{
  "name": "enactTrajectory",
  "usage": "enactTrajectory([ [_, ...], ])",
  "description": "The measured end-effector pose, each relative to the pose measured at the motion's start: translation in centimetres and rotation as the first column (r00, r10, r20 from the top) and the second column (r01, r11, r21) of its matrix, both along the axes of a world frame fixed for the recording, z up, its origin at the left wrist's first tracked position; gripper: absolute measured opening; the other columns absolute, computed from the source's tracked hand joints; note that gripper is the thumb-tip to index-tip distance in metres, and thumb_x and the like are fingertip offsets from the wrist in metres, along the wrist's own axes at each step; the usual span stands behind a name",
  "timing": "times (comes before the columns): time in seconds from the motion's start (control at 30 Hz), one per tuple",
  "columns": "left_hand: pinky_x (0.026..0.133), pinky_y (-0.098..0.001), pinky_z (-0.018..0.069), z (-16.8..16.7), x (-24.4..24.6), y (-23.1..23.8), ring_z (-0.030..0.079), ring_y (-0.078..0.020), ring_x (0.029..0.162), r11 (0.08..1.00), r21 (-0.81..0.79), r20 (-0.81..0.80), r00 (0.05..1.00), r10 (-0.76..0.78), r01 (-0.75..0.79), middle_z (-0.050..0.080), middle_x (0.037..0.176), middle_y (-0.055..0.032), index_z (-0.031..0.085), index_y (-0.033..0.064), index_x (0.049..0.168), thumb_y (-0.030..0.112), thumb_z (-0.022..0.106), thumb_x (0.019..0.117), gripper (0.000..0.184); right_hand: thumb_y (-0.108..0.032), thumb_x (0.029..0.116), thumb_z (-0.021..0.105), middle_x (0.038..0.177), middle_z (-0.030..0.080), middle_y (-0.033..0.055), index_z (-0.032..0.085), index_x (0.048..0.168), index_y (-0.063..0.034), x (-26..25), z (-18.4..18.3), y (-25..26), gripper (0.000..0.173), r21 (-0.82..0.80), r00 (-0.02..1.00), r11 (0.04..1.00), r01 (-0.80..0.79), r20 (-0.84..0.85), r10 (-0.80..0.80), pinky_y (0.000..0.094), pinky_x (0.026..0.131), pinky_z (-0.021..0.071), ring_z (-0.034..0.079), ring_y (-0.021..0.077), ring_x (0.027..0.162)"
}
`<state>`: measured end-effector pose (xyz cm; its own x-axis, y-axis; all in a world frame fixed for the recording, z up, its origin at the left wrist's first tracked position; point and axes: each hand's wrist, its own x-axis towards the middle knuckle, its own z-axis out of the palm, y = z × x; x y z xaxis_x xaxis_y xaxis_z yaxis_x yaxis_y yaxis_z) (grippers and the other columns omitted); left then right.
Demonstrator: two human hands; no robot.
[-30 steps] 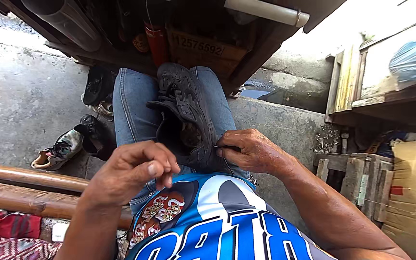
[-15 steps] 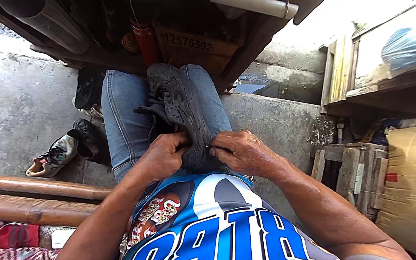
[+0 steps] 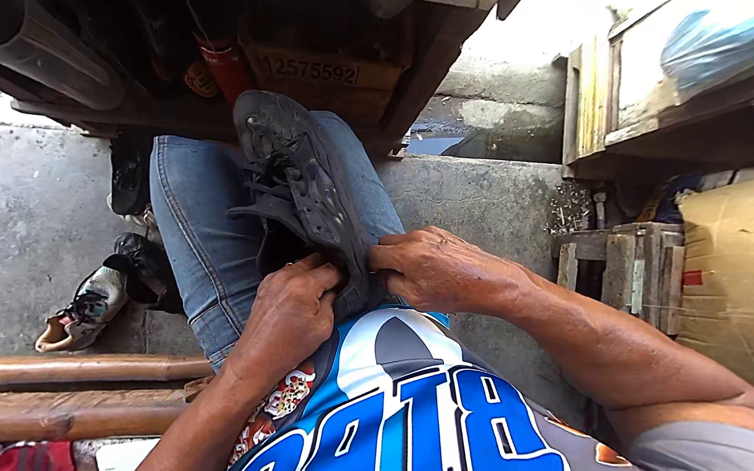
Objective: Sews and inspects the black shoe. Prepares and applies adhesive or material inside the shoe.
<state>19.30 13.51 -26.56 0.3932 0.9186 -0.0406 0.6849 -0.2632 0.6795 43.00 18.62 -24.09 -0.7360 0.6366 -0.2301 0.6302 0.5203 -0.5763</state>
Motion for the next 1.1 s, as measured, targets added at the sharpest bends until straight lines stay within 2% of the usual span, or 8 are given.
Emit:
enactTrajectory([
  [0.1, 0.076, -0.0391, 0.0554, -0.2, 0.1, 0.0, 0.069, -0.0143, 0.088, 0.999, 0.023, -0.006, 0.999, 0.033, -0.033, 0.072, 0.089, -0.0013, 0.074, 0.0132, 0.085, 0.013, 0.054, 0.0922, 0.022, -0.018, 0.0982, 0.06, 0.082, 0.066, 0.0013, 0.07, 0.098, -0.0118, -0.7, 0.0, 0.1, 0.012, -0.057, 0.998, 0.996, 0.064, 0.016, -0.063, 0.0372, 0.065, 0.0535, 0.066, 0.0155, 0.075],
  [0.2, 0.076, -0.0376, 0.0553, -0.4, -0.1, -0.1, 0.069, -0.0126, 0.088, 0.996, -0.004, -0.004, 0.996, 0.09, -0.09, 0.072, 0.09, -0.0009, 0.074, 0.0129, 0.087, 0.014, 0.054, 0.0936, 0.02, -0.022, 0.0981, 0.064, 0.076, 0.066, -0.0013, 0.071, 0.094, -0.0123, -0.5, -1.5, 0.0, 0.012, -0.061, 0.983, 0.988, 0.142, -0.111, -0.148, 0.0362, 0.061, 0.0543, 0.065, 0.0123, 0.069],
  [0.37, 0.074, -0.0342, 0.0556, -0.6, 0.2, 1.1, 0.067, -0.0076, 0.086, 0.997, -0.063, 0.072, 0.996, 0.043, -0.039, 0.07, 0.09, 0.0027, 0.075, 0.015, 0.092, 0.013, 0.054, 0.0949, 0.021, -0.049, 0.097, 0.065, 0.056, 0.052, -0.0031, 0.064, 0.072, -0.0138, 1.7, -4.1, -1.0, 0.043, 0.035, 0.921, 0.934, 0.356, -0.184, -0.344, 0.0374, 0.046, 0.0426, 0.052, 0.0128, 0.049],
  [0.57, 0.075, -0.0331, 0.055, -0.8, 0.5, 1.8, 0.065, -0.0066, 0.087, 0.998, -0.059, 0.099, 0.995, -0.026, 0.031, 0.068, 0.09, 0.0039, 0.076, 0.0156, 0.094, 0.012, 0.052, 0.0953, 0.024, -0.048, 0.0999, 0.061, 0.053, 0.047, -0.0042, 0.061, 0.07, -0.014, 2.2, -5.0, -2.0, 0.045, 0.026, 0.894, 0.911, 0.411, -0.21, -0.397, 0.0342, 0.045, 0.0372, 0.047, 0.0109, 0.047],
  [0.7, 0.072, -0.035, 0.0549, -1.0, -0.1, 1.9, 0.065, -0.0065, 0.084, 0.991, -0.117, 0.106, 0.993, -0.046, 0.059, 0.067, 0.086, 0.0056, 0.073, 0.0168, 0.085, 0.013, 0.054, 0.092, 0.02, -0.048, 0.1024, 0.055, 0.058, 0.051, -0.0048, 0.064, 0.081, -0.0165, 1.8, -4.0, -1.2, 0.04, 0.012, 0.954, 0.958, 0.288, -0.095, -0.285, 0.0361, 0.047, 0.0422, 0.054, 0.0119, 0.052],
  [0.83, 0.07, -0.0351, 0.054, -1.2, -0.4, 2.0, 0.065, -0.0064, 0.082, 0.985, -0.16, 0.114, 0.992, -0.051, 0.069, 0.066, 0.082, 0.0052, 0.07, 0.0163, 0.078, 0.014, 0.055, 0.0901, 0.019, -0.034, 0.1051, 0.053, 0.069, 0.059, -0.0022, 0.065, 0.098, -0.0154, 0.7, -2.6, -0.5, 0.023, -0.051, 0.986, 0.985, 0.162, -0.02, -0.163, 0.0393, 0.056, 0.0498, 0.062, 0.0149, 0.063],
  [0.97, 0.072, -0.0318, 0.0544, -1.2, -0.3, 2.1, 0.065, -0.0037, 0.084, 0.984, -0.17, 0.136, 0.991, -0.02, 0.043, 0.068, 0.086, 0.007, 0.073, 0.0179, 0.085, 0.013, 0.054, 0.0929, 0.022, -0.031, 0.1044, 0.053, 0.062, 0.054, -0.0054, 0.067, 0.097, -0.0184, 0.9, -3.6, -1.0, 0.021, 0.002, 0.969, 0.979, 0.205, -0.14, -0.203, 0.0358, 0.048, 0.0443, 0.056, 0.0113, 0.055],
  [1.1, 0.077, -0.0304, 0.0553, -1.1, 0.1, 2.2, 0.065, -0.0035, 0.089, 0.99, -0.137, 0.145, 0.989, -0.009, 0.029, 0.07, 0.092, 0.0064, 0.076, 0.0175, 0.096, 0.013, 0.053, 0.0944, 0.024, -0.028, 0.1045, 0.053, 0.065, 0.059, -0.003, 0.071, 0.1, -0.0157, 1.1, -4.4, -2.0, 0.022, 0.052, 0.942, 0.958, 0.281, -0.204, -0.265, 0.0369, 0.05, 0.047, 0.059, 0.0128, 0.057],
])
